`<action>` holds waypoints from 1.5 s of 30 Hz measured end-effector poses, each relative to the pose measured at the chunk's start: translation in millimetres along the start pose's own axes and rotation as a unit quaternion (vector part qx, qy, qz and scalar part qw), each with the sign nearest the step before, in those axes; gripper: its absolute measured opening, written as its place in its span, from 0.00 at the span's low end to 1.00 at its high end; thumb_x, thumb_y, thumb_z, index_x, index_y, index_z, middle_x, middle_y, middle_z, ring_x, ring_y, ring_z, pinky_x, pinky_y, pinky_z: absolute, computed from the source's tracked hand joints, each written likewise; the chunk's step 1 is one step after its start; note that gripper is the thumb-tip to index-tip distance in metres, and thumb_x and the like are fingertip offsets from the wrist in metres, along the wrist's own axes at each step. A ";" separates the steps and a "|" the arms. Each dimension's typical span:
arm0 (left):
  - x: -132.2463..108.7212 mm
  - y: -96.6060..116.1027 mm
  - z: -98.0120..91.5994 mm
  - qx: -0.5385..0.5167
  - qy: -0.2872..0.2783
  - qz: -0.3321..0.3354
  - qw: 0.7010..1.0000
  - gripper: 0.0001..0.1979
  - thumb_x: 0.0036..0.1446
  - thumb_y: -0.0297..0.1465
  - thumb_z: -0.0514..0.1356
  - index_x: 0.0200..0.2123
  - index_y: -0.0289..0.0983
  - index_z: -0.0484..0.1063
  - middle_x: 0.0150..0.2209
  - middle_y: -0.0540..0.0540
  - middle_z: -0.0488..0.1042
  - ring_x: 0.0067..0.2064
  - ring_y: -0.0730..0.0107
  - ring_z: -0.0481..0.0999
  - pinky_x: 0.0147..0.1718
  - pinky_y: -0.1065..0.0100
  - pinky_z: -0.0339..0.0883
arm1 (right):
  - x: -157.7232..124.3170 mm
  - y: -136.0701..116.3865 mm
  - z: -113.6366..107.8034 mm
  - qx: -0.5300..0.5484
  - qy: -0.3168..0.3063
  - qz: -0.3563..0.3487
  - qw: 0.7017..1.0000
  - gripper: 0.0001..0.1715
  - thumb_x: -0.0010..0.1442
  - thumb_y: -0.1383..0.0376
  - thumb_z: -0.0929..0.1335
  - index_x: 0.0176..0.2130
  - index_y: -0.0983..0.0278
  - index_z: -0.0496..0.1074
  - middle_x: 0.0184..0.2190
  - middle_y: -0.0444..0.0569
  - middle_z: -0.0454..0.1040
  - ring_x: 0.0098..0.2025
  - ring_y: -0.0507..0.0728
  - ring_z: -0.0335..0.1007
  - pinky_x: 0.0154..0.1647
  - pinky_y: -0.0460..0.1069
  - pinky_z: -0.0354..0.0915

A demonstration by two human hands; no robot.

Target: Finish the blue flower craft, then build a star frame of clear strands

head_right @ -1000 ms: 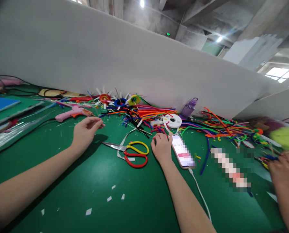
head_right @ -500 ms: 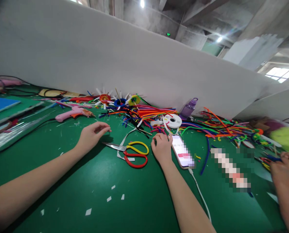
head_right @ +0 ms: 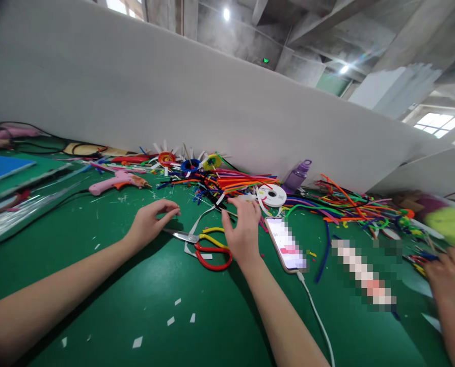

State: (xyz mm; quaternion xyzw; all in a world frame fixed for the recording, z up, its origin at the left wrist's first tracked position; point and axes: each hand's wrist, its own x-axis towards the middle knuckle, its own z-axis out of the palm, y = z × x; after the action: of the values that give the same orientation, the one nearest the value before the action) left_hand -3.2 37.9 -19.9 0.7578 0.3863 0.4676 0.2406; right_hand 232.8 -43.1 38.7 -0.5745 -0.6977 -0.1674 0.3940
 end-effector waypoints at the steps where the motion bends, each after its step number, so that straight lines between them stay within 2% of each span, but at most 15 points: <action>1: 0.2 0.3 0.2 -0.002 -0.003 0.000 1.000 0.09 0.58 0.37 0.56 0.35 0.39 0.72 0.33 0.46 0.76 0.35 0.66 0.75 0.37 0.67 0.69 | 9.9 -8.6 -2.4 0.029 -0.021 -0.009 0.999 0.13 0.64 0.61 0.61 0.46 0.63 0.68 0.44 0.53 0.74 0.49 0.59 0.68 0.59 0.58 0.53; 3: 0.4 0.5 0.7 -0.006 -0.007 -0.003 1.000 0.09 0.58 0.38 0.56 0.35 0.39 0.71 0.34 0.46 0.76 0.36 0.66 0.76 0.38 0.67 0.69 | 32.0 -22.5 -5.6 0.087 -0.092 -0.026 0.992 0.10 0.61 0.61 0.65 0.41 0.63 0.72 0.42 0.51 0.76 0.47 0.59 0.70 0.53 0.56 0.61; 6: 0.2 0.4 1.2 -0.009 -0.005 -0.009 1.000 0.09 0.58 0.37 0.57 0.36 0.38 0.71 0.34 0.46 0.77 0.36 0.66 0.76 0.39 0.67 0.69 | 63.8 -37.7 -4.4 0.160 -0.147 0.037 0.975 0.11 0.57 0.62 0.69 0.41 0.64 0.74 0.36 0.48 0.78 0.38 0.56 0.74 0.43 0.52 0.68; 9: 0.0 -0.1 1.5 -0.017 -0.001 -0.008 1.000 0.09 0.58 0.37 0.57 0.36 0.38 0.71 0.33 0.46 0.77 0.36 0.67 0.76 0.39 0.67 0.69 | 82.5 -50.3 4.8 0.222 -0.168 0.061 0.959 0.12 0.56 0.62 0.70 0.40 0.64 0.76 0.36 0.48 0.79 0.39 0.55 0.75 0.44 0.51 0.68; 12: 0.3 -1.1 2.1 -0.029 0.003 -0.008 1.000 0.08 0.58 0.36 0.58 0.36 0.37 0.71 0.33 0.47 0.76 0.35 0.68 0.76 0.38 0.67 0.70 | 85.6 -59.7 19.3 0.264 -0.191 0.078 0.942 0.12 0.54 0.62 0.71 0.39 0.64 0.76 0.35 0.48 0.80 0.38 0.54 0.76 0.43 0.49 0.69; 17: 2.0 -1.8 3.6 -0.026 0.000 -0.016 1.000 0.08 0.57 0.35 0.59 0.36 0.37 0.72 0.34 0.47 0.77 0.36 0.67 0.77 0.38 0.68 0.70 | 78.7 -64.0 38.9 0.277 -0.162 0.079 0.944 0.06 0.54 0.65 0.70 0.35 0.63 0.77 0.33 0.46 0.80 0.36 0.53 0.76 0.41 0.48 0.69; 23: 2.6 -0.4 3.8 -0.040 0.000 -0.019 0.999 0.08 0.58 0.35 0.58 0.36 0.37 0.72 0.33 0.47 0.77 0.35 0.68 0.77 0.38 0.68 0.70 | 74.3 -64.4 48.0 0.314 -0.120 0.094 0.937 0.05 0.54 0.66 0.70 0.34 0.63 0.76 0.31 0.45 0.79 0.34 0.52 0.76 0.39 0.47 0.69; 29: 1.8 -1.4 3.7 -0.039 0.005 -0.023 0.999 0.08 0.57 0.35 0.59 0.35 0.37 0.72 0.33 0.47 0.77 0.35 0.68 0.77 0.38 0.67 0.71 | 72.1 -69.9 47.4 0.310 -0.093 0.072 0.943 0.03 0.55 0.66 0.69 0.32 0.63 0.75 0.29 0.43 0.78 0.32 0.51 0.74 0.38 0.47 0.68; 36: 1.9 -2.4 5.0 -0.045 -0.001 -0.017 0.999 0.08 0.57 0.35 0.59 0.36 0.37 0.72 0.32 0.47 0.77 0.34 0.68 0.77 0.38 0.67 0.71 | 72.3 -71.8 44.7 0.335 -0.062 0.077 0.937 0.05 0.56 0.66 0.68 0.33 0.63 0.75 0.30 0.44 0.78 0.32 0.52 0.74 0.38 0.46 0.68; 45: 0.7 0.9 4.3 -0.043 -0.006 -0.016 0.999 0.07 0.57 0.35 0.59 0.35 0.37 0.72 0.31 0.47 0.77 0.34 0.68 0.77 0.37 0.67 0.71 | 74.4 -66.3 47.8 0.386 -0.085 0.105 0.912 0.06 0.55 0.64 0.69 0.34 0.63 0.76 0.31 0.46 0.79 0.33 0.53 0.75 0.38 0.48 0.70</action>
State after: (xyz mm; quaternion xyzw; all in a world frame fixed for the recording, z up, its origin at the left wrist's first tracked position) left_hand 1.2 37.9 -20.8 0.7432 0.3763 0.4752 0.2831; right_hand 151.6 20.7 78.1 -0.4597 -0.6741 0.2071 0.5397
